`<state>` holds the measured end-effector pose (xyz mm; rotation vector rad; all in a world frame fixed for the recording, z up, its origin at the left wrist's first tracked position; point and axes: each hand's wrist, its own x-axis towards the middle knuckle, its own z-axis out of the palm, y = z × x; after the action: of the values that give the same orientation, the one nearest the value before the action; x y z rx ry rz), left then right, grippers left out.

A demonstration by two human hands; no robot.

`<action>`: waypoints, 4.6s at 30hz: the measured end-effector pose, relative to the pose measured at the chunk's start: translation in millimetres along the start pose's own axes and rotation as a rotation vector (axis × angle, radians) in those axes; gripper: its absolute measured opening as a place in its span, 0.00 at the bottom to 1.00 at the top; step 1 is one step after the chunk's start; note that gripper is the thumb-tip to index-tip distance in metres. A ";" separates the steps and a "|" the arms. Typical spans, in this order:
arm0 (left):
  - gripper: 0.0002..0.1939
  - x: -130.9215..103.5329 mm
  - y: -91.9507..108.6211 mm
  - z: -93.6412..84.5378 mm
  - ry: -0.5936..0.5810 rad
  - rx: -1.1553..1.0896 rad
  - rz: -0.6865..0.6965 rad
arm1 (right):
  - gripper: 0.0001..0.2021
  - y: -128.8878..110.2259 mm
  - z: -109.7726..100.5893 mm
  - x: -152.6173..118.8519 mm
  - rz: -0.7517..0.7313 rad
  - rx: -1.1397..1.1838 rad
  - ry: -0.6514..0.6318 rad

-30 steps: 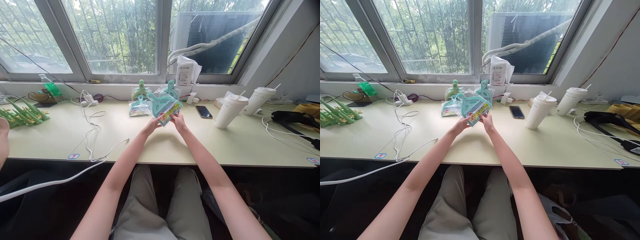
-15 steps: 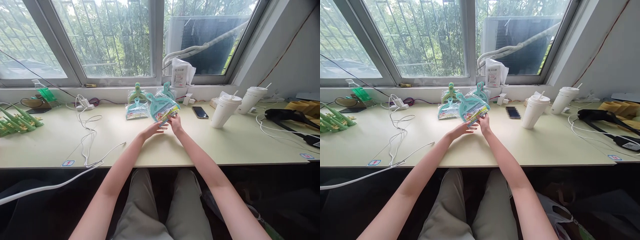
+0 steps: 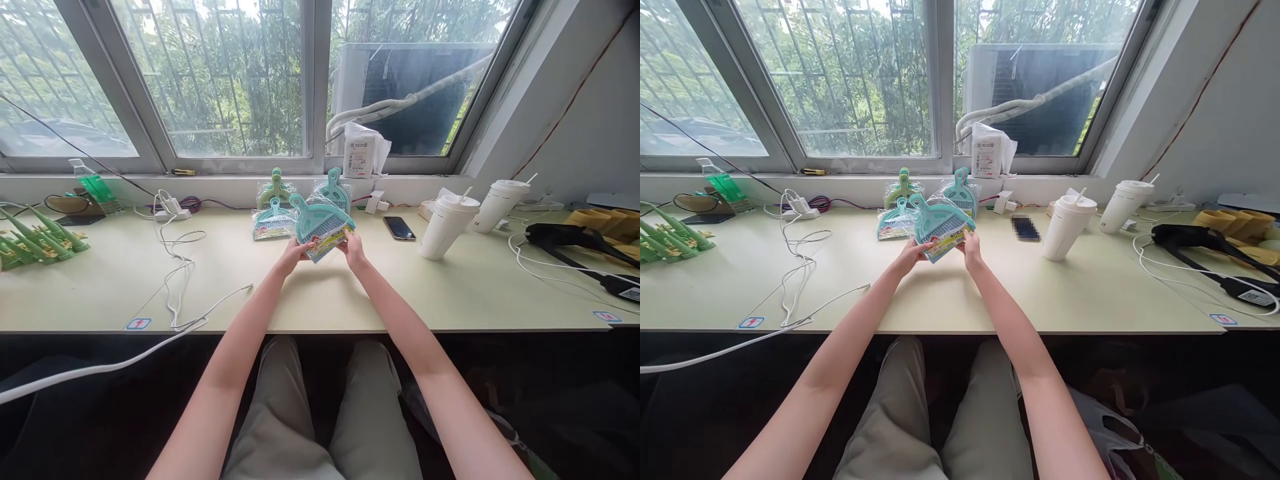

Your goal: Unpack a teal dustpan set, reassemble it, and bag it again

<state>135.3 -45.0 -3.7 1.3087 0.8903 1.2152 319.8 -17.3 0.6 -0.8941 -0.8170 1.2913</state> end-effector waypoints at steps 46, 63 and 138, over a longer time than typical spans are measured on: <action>0.32 -8.3 8.6 12.4 -0.110 -0.088 0.061 | 0.23 0.2 -12.9 1.4 -0.115 -0.002 -0.228; 0.32 -6.0 4.5 13.2 -0.083 -0.133 0.044 | 0.29 -4.0 -13.9 -1.8 -0.116 -0.078 -0.360; 0.35 -3.4 0.4 20.6 0.004 0.005 0.060 | 0.12 7.0 -8.5 -4.2 -0.048 0.100 -0.221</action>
<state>154.6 -52.8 -1.5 1.3464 0.8627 1.2630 323.9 -21.9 -9.4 -0.6560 -0.9318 1.3923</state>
